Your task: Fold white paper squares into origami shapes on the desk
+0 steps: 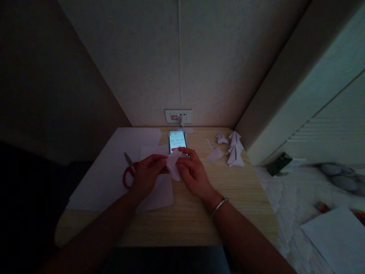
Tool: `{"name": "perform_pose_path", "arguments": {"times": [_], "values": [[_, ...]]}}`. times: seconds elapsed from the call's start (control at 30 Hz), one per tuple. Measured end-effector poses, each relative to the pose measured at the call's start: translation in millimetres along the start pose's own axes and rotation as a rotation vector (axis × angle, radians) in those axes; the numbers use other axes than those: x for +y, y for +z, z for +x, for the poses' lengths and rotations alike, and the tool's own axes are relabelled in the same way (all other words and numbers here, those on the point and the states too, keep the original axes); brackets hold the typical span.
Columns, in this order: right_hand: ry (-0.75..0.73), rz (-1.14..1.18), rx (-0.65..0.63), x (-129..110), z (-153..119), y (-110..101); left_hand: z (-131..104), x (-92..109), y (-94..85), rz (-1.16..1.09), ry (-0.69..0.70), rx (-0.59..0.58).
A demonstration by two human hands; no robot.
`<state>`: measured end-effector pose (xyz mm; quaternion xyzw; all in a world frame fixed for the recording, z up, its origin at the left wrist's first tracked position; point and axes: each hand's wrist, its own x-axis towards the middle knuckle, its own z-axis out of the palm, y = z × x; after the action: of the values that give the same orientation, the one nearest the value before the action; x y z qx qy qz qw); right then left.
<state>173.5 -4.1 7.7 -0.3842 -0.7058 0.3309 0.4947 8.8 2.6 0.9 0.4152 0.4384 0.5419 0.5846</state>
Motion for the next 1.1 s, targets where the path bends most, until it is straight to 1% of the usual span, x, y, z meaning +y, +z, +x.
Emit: {"name": "perform_pose_path", "arguments": {"times": [0.07,0.17,0.27,0.37,0.5,0.57,0.67,0.73,0.87,1.03,1.1], "values": [[-0.012,-0.013,0.016,1,1,1,1,-1,-0.3,0.008,0.014,0.015],[-0.011,-0.026,0.08,4,1,2,2,0,-0.2,0.018,0.037,0.052],[0.066,0.005,0.12,9,0,3,1,1,0.3,0.056,0.075,0.071],[0.131,0.05,0.158,12,-1,4,0,3,0.3,0.103,0.122,0.054],[0.107,0.101,0.215,12,1,4,-2,4,-2.0,0.192,0.151,0.017],[0.144,0.167,0.184,11,2,3,-2,4,-3.7,0.24,0.168,0.017],[0.292,0.296,0.054,11,1,3,-2,1,-5.4,0.321,0.192,0.009],[0.382,0.357,-0.001,11,0,5,-1,-1,-5.4,0.39,0.197,-0.003],[0.448,0.409,0.002,10,-1,9,-1,-4,-4.1,0.496,0.204,0.01],[0.473,0.404,-0.002,4,0,8,0,-1,-6.0,0.6,0.259,0.04],[0.468,0.403,0.014,2,1,7,0,0,-7.9,0.633,0.291,0.04]]}}
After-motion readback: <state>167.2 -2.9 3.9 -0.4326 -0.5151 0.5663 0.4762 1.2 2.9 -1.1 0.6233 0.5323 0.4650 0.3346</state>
